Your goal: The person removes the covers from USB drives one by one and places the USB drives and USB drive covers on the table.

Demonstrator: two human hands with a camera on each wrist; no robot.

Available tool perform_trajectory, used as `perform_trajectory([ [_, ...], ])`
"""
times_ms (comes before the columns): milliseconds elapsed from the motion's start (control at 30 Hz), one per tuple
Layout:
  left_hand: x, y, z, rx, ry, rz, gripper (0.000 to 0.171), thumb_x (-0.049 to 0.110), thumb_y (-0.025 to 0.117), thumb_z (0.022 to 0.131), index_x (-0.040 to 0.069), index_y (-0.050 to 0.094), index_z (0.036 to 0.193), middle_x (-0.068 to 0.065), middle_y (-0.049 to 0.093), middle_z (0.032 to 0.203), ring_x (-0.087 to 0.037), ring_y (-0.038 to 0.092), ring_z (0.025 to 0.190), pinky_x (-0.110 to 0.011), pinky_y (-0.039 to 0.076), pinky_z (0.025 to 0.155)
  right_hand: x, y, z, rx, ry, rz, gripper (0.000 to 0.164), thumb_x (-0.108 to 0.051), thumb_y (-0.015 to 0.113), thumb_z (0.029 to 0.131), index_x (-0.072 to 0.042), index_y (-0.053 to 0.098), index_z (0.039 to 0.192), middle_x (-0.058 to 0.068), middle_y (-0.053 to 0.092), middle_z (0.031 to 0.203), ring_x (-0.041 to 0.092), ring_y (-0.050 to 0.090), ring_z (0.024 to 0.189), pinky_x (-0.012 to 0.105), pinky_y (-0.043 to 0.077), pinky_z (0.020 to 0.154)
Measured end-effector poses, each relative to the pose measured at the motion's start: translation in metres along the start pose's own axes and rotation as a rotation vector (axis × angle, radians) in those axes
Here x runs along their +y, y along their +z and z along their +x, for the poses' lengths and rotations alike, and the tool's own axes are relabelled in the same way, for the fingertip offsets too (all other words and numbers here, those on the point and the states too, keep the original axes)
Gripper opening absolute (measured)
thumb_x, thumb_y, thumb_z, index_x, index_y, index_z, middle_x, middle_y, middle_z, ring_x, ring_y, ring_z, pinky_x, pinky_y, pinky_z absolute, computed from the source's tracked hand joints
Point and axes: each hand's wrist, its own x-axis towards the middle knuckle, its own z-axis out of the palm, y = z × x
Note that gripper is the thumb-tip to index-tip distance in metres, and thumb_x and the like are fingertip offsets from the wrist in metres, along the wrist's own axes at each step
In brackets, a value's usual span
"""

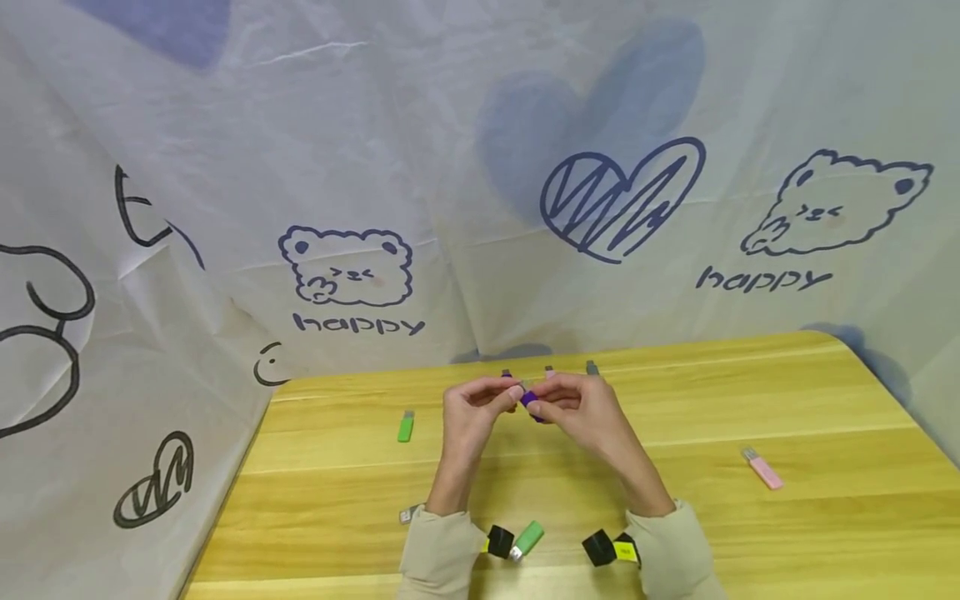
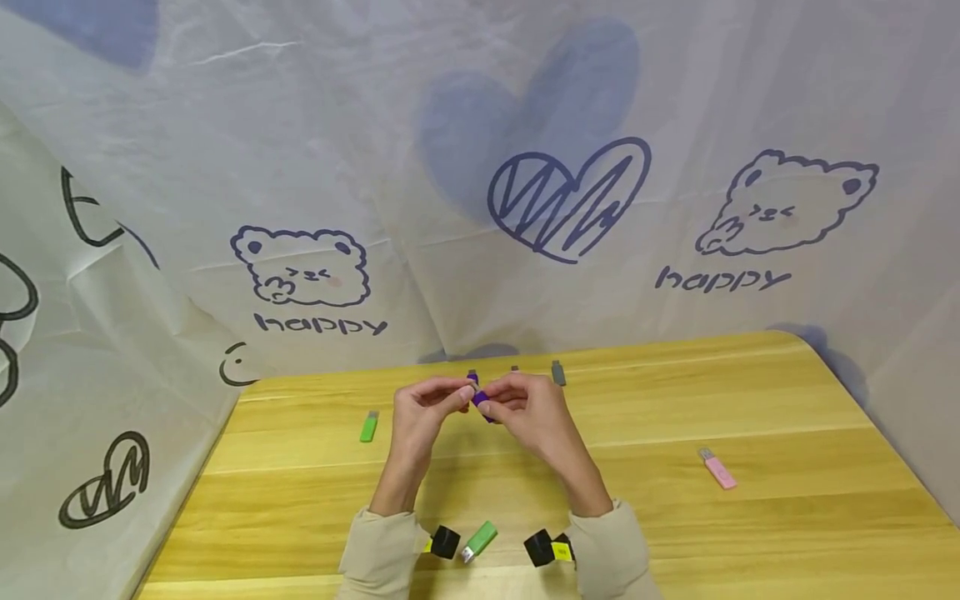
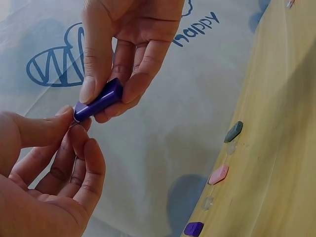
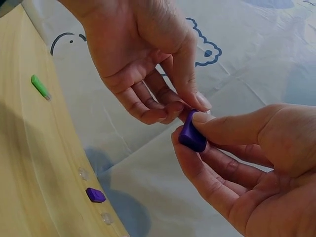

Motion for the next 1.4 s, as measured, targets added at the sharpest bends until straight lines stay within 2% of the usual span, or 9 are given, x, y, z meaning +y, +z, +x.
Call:
perform_trajectory([
  [67,0.001,-0.003,0.000,0.018,-0.006,-0.022,0.016,0.002,0.079,0.089,-0.009,0.076,0.100,-0.015,0.077,0.093,-0.016,0.070,0.075,-0.027,0.060,0.072,-0.001,0.001,0.000,-0.007,-0.003,-0.006,0.014,-0.001,0.077,0.091,0.005,0.075,0.104,0.016,0.075,0.099,0.027,0.075,0.087,0.028,0.062,0.074],
  [233,0.007,-0.015,-0.001,0.125,0.017,-0.065,0.014,0.000,0.080,0.088,-0.010,0.076,0.097,-0.013,0.076,0.090,-0.018,0.069,0.069,-0.027,0.059,0.069,-0.002,0.002,-0.002,-0.039,0.000,-0.010,0.013,-0.001,0.078,0.090,0.004,0.075,0.102,0.014,0.076,0.094,0.024,0.075,0.083,0.027,0.062,0.072],
  [467,0.008,-0.019,0.003,0.056,-0.005,-0.048,0.016,0.002,0.078,0.090,-0.010,0.074,0.100,-0.011,0.076,0.089,-0.017,0.068,0.071,-0.028,0.060,0.071,-0.002,0.005,-0.002,-0.046,0.005,-0.004,0.015,0.001,0.077,0.090,0.005,0.073,0.104,0.014,0.075,0.096,0.025,0.074,0.085,0.027,0.062,0.072],
  [667,0.009,-0.036,0.006,0.097,-0.013,-0.058,0.015,-0.004,0.074,0.091,-0.013,0.070,0.103,-0.008,0.073,0.088,-0.014,0.066,0.073,-0.028,0.060,0.069,0.007,0.013,0.005,-0.034,0.017,0.014,0.021,0.003,0.075,0.091,0.005,0.073,0.112,0.017,0.073,0.106,0.028,0.074,0.088,0.029,0.062,0.073],
  [767,0.010,-0.047,0.008,0.114,-0.008,-0.079,0.015,-0.005,0.072,0.092,-0.014,0.069,0.104,-0.008,0.073,0.090,-0.015,0.066,0.076,-0.028,0.061,0.070,0.015,0.020,0.010,-0.011,-0.001,0.026,0.019,0.003,0.075,0.091,0.007,0.073,0.110,0.019,0.072,0.106,0.030,0.074,0.090,0.027,0.062,0.073],
  [867,0.011,-0.057,0.009,0.166,0.005,-0.121,0.014,-0.005,0.073,0.092,-0.013,0.070,0.103,-0.008,0.074,0.090,-0.016,0.067,0.077,-0.029,0.061,0.070,0.020,0.030,0.019,0.026,-0.001,0.022,0.016,0.003,0.076,0.090,0.006,0.074,0.106,0.018,0.072,0.103,0.031,0.074,0.090,0.029,0.062,0.073],
  [1033,0.013,-0.069,0.010,0.276,0.036,-0.192,0.011,-0.008,0.073,0.091,-0.012,0.070,0.101,-0.007,0.073,0.086,-0.016,0.069,0.077,-0.028,0.061,0.068,0.020,0.048,0.043,0.044,0.035,-0.063,0.013,-0.004,0.080,0.088,0.000,0.076,0.099,0.011,0.075,0.094,0.028,0.074,0.082,0.031,0.061,0.068],
  [1167,0.012,-0.073,0.011,0.291,0.035,-0.198,0.013,-0.007,0.073,0.091,-0.013,0.069,0.102,-0.007,0.073,0.086,-0.016,0.069,0.077,-0.028,0.061,0.068,0.022,0.060,0.062,0.052,0.057,-0.137,0.010,-0.009,0.081,0.088,-0.005,0.078,0.097,0.006,0.075,0.090,0.026,0.073,0.078,0.030,0.058,0.064],
  [1400,0.008,-0.076,0.012,0.302,0.012,-0.193,0.016,-0.004,0.074,0.091,-0.013,0.069,0.103,-0.007,0.074,0.087,-0.017,0.069,0.077,-0.029,0.061,0.069,0.030,0.078,0.094,0.072,0.127,-0.188,0.013,-0.009,0.084,0.086,-0.002,0.077,0.095,0.008,0.075,0.087,0.020,0.070,0.078,0.027,0.056,0.065],
])
